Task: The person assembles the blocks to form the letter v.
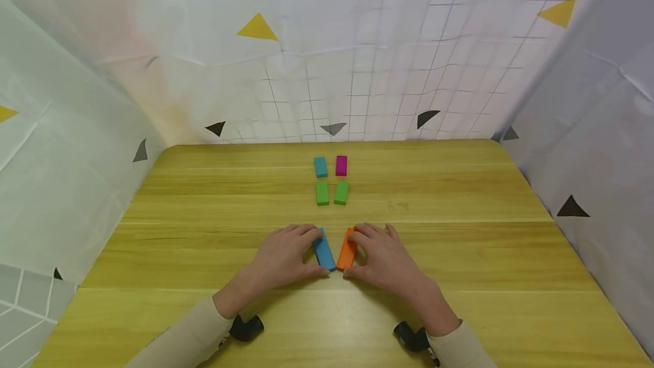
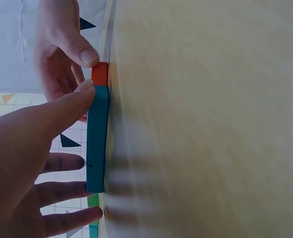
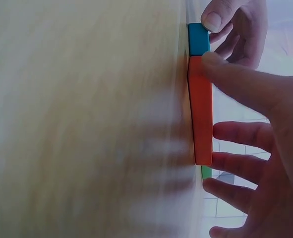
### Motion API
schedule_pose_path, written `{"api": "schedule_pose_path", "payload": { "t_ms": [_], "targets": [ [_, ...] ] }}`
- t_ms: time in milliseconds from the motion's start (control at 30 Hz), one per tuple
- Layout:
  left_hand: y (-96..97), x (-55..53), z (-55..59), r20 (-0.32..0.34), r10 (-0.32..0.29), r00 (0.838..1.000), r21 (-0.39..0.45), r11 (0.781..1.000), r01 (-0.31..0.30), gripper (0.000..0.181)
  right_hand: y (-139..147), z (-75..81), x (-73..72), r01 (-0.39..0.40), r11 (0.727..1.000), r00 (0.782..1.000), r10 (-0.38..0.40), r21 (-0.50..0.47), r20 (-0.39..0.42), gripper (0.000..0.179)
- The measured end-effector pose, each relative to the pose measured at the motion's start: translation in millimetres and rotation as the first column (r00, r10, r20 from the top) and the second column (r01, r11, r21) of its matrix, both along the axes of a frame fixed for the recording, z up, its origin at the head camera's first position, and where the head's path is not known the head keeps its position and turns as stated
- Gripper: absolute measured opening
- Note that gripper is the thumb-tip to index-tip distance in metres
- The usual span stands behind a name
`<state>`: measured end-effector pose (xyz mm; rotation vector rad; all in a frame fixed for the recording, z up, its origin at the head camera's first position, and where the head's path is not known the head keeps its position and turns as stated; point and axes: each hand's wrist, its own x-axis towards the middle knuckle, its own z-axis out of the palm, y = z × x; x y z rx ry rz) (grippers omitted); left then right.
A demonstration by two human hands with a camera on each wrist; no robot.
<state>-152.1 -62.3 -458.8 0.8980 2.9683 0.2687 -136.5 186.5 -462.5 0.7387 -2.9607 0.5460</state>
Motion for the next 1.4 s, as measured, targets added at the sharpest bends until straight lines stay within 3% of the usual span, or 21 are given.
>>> {"api": "schedule_pose_path", "payload": {
  "t_ms": [433, 833, 1233, 1400],
  "targets": [
    [-0.4, 2.1, 3.9, 0.002, -0.005, 1.0, -0.003, 1.0, 0.005, 0.077, 2.2, -1.4, -0.1, -0.024, 0.999, 0.999, 0.023, -0.023, -0.043, 0.039],
    [0.3, 2.7, 3.1, 0.01, -0.001, 1.0, 0.01, 1.0, 0.001, 0.072, 0.4, 0.6, -1.5, -0.021, 1.0, 0.999, 0.02, -0.015, -0.051, 0.039],
    [0.7, 3.0, 3.4, -0.013, -0.002, 1.0, -0.015, 1.0, 0.002, 0.067, 1.7, 0.8, -4.2, -0.044, 0.999, 0.996, 0.042, -0.025, -0.077, 0.034],
    [-0.2, 4.3, 3.9, -0.051, -0.01, 0.999, -0.004, 1.0, 0.009, 0.066, 2.6, 0.5, -4.8, -0.047, 0.998, 0.996, 0.044, -0.039, -0.083, 0.033]
  ]
}}
